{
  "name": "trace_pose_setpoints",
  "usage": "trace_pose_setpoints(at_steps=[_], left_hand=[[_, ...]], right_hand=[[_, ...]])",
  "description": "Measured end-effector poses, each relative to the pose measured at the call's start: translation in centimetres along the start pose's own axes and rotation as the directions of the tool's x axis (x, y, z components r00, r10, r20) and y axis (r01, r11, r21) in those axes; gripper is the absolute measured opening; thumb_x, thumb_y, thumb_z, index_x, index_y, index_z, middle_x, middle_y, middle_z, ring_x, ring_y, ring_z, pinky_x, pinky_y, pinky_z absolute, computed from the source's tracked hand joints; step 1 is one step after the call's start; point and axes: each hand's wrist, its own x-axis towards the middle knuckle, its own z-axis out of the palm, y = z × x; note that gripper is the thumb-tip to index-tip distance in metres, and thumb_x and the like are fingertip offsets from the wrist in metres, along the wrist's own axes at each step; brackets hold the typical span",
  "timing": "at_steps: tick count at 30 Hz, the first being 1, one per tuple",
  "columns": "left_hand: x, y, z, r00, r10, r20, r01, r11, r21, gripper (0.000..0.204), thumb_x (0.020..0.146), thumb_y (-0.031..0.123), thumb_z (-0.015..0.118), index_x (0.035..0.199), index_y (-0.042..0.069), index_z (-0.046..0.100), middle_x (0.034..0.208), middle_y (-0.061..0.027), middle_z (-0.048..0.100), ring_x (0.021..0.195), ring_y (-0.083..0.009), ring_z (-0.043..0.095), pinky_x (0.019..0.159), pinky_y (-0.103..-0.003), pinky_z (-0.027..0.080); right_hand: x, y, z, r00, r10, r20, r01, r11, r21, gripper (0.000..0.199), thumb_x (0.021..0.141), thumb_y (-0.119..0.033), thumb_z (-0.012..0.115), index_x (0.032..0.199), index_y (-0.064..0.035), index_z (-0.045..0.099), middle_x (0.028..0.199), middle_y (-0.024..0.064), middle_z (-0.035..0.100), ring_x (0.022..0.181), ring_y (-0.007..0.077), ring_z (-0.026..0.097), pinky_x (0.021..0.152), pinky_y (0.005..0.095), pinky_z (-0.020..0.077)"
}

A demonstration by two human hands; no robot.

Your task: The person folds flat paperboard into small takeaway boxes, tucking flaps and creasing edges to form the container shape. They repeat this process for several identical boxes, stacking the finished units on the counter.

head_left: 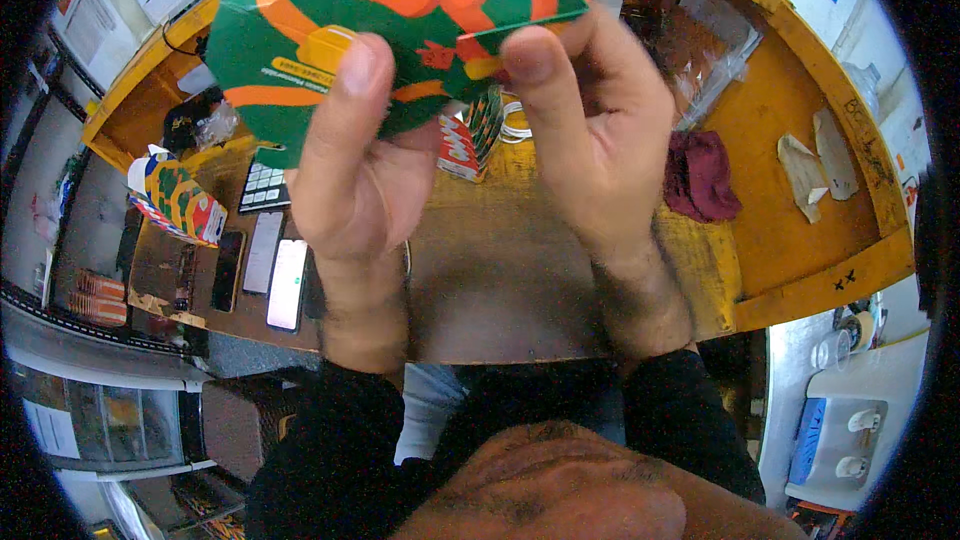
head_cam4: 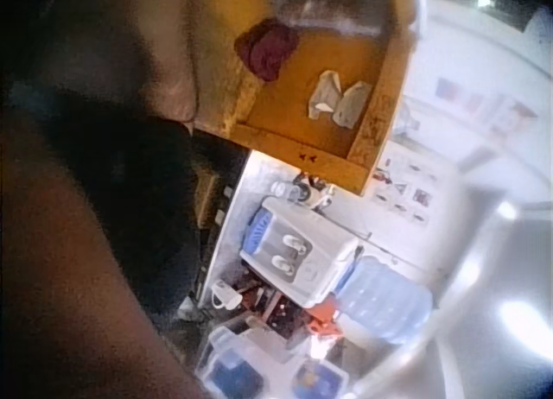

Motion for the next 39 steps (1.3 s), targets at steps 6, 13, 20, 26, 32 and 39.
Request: trace_pose_setpoints(at_steps=[6, 13, 20, 26, 32, 39], left_hand=[[-1.9, -0.3, 1.9, 0.993, -0.008, -0.118, 0.04, 0.963, 0.268, 0.059, 0.1, 0.01, 0.068, 0.154, 0.005, 0.045, 0.146, -0.0144, 0.059, 0.131, -0.0296, 0.061, 0.111, -0.048, 0.05], [-2.7, 0.6, 0.6, 0.996, 0.02, -0.091, 0.016, 0.927, 0.375, 0.065, 0.099, 0.026, 0.068, 0.153, 0.0, 0.045, 0.149, -0.0181, 0.056, 0.135, -0.033, 0.058, 0.111, -0.049, 0.051], [-2.1, 2.3, -3.1, 0.979, -0.134, 0.154, 0.161, 0.971, -0.178, 0.074, 0.103, 0.046, 0.062, 0.153, -0.006, 0.045, 0.154, -0.024, 0.053, 0.142, -0.0373, 0.052, 0.111, -0.05, 0.052], [-0.1, 1.2, 1.0, 0.965, -0.204, -0.168, 0.246, 0.926, 0.286, 0.055, 0.104, 0.027, 0.067, 0.146, -0.005, 0.051, 0.134, -0.0179, 0.068, 0.117, -0.0276, 0.07, 0.101, -0.041, 0.057], [-1.0, -0.2, 1.9, 0.982, -0.104, -0.16, 0.14, 0.962, 0.236, 0.049, 0.101, 0.012, 0.071, 0.143, -0.004, 0.054, 0.133, -0.0146, 0.068, 0.118, -0.024, 0.068, 0.102, -0.038, 0.055], [-1.5, -0.5, 2.2, 0.988, -0.085, -0.126, 0.128, 0.917, 0.377, 0.048, 0.101, 0.012, 0.067, 0.143, -0.005, 0.053, 0.132, -0.0168, 0.068, 0.117, -0.0279, 0.07, 0.103, -0.044, 0.056]], right_hand=[[-0.1, -1.4, 0.3, 0.982, -0.109, -0.156, 0.109, 0.994, -0.006, 0.045, 0.112, -0.036, 0.057, 0.09, 0.0017, 0.066, 0.069, 0.0041, 0.061, 0.067, 0.0076, 0.054, 0.059, 0.0292, 0.0446], [0.3, -1.7, -0.3, 0.995, -0.017, -0.099, 0.024, 0.997, 0.071, 0.043, 0.113, -0.032, 0.054, 0.093, 0.0025, 0.068, 0.067, 0.0005, 0.054, 0.065, 0.0081, 0.049, 0.058, 0.0317, 0.042], [0.7, -1.6, -2.3, 0.97, -0.093, 0.223, 0.148, 0.957, -0.249, 0.042, 0.113, -0.032, 0.054, 0.098, 0.004, 0.071, 0.081, 0.0014, 0.063, 0.072, 0.0078, 0.054, 0.064, 0.025, 0.0423], [0.6, -0.3, -1.9, 0.998, -0.059, 0.012, 0.06, 0.983, -0.176, 0.036, 0.105, -0.024, 0.065, 0.079, 0.0008, 0.062, 0.067, 0.009, 0.052, 0.058, 0.0185, 0.049, 0.055, 0.0341, 0.0387], [1.1, 0.5, -2.1, 0.964, -0.26, -0.052, 0.246, 0.95, -0.19, 0.041, 0.104, -0.021, 0.065, 0.071, -0.0014, 0.053, 0.061, 0.0087, 0.042, 0.053, 0.0209, 0.042, 0.052, 0.0381, 0.0339], [1.1, 0.4, -2.2, 0.963, -0.264, -0.053, 0.252, 0.953, -0.17, 0.04, 0.106, -0.021, 0.062, 0.074, -0.0013, 0.053, 0.062, 0.0101, 0.041, 0.053, 0.0245, 0.042, 0.053, 0.0395, 0.0352]])
